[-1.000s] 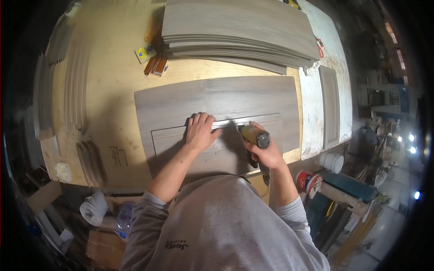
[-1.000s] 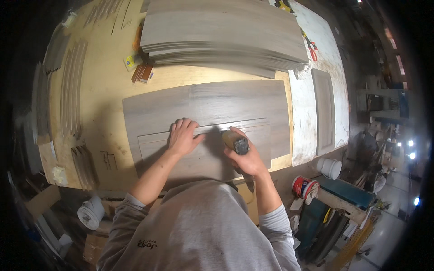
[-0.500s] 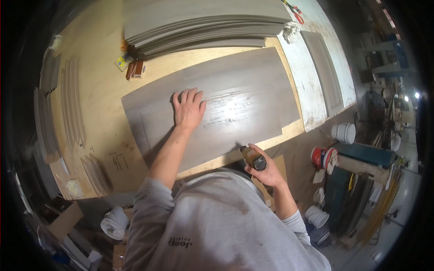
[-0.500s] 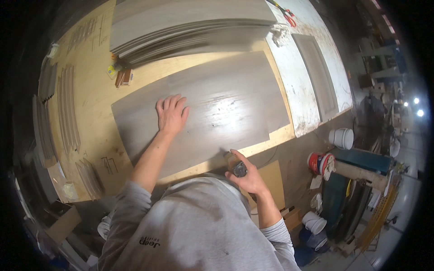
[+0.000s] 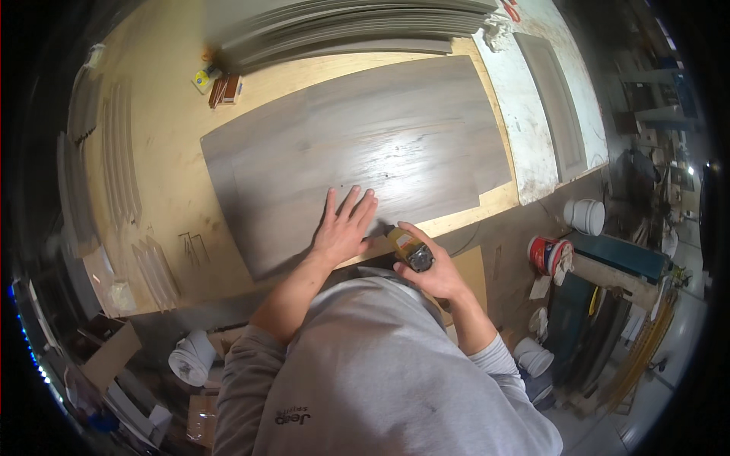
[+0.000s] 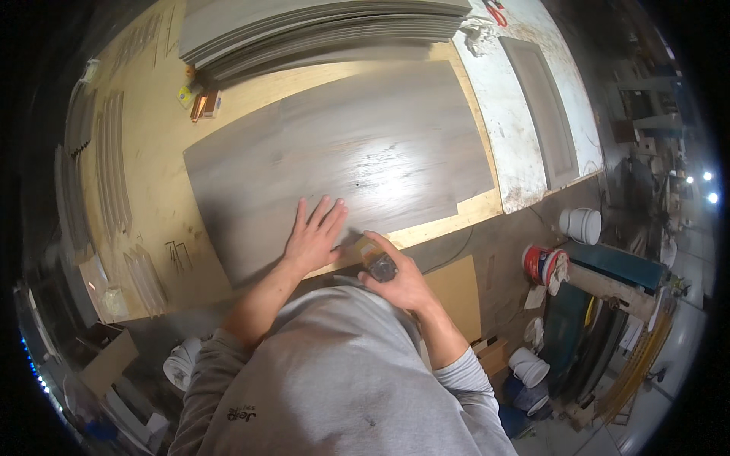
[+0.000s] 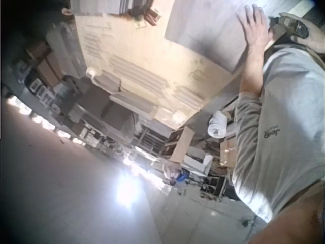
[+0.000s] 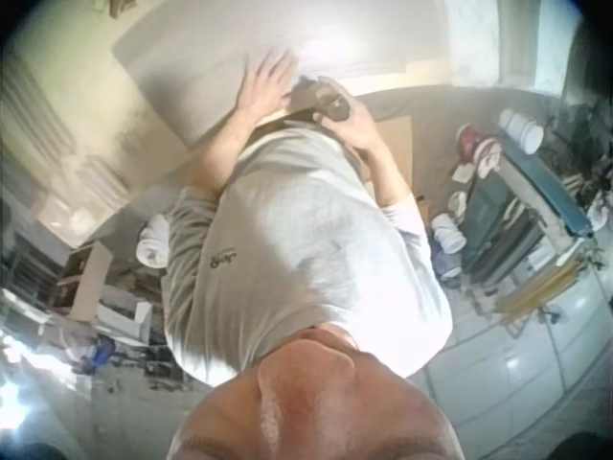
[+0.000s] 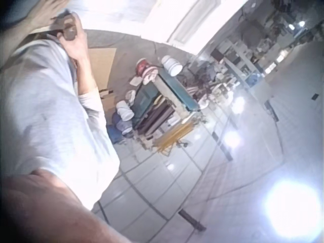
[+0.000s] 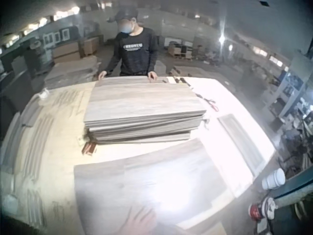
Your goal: Assembling wooden furniture panels using a pneumatic nail gun and adhesive components.
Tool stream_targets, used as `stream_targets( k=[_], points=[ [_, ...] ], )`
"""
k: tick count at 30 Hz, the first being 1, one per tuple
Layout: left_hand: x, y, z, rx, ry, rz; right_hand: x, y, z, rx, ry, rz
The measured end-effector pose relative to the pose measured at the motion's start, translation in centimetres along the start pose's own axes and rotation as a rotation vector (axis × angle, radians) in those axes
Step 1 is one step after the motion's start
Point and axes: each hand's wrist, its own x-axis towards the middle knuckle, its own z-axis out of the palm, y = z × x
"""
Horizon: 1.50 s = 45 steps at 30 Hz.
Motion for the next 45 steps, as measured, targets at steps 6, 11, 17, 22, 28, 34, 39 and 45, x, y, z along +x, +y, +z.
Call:
stream_targets(
  k=[6, 11, 17, 22, 28, 34, 39, 45],
  points=[
    [0.1, 0.1, 0.5, -0.028, 0.082, -0.005, 0.9, 0.0, 0.7, -0.033, -0.021, -0.015],
    [-0.1, 0.2, 0.6, -0.04, 0.118, -0.017, 1.2, -0.2, 0.8, -0.101, -0.014, -0.016],
    [-0.2, 0.3, 0.2, -0.044, 0.151, -0.017, 1.1, 1.0, 0.7, -0.017, -0.035, 0.012],
    [-0.3, 0.3, 0.3, -0.032, 0.149, -0.02, 0.8, 0.3, 0.8, -0.055, -0.041, 0.034],
    [-0.3, 0.4, -0.2, -0.05, 0.101, -0.026, 0.9, 1.2, 0.4, 0.026, -0.019, 0.064],
    [-4.2, -0.9, 0.3, -0.097, 0.112, -0.201, -0.7, 1.6, -4.9, 0.328, 0.085, 0.089],
    [-11.3, -4.4, -1.3, -0.241, 0.16, -0.571, -0.8, 3.2, -11.5, 0.231, 0.322, 0.101],
    [-17.2, -10.9, 6.3, -0.456, 0.607, -1.002, 2.3, 3.2, -17.9, 0.182, 0.344, 0.128]
  ],
)
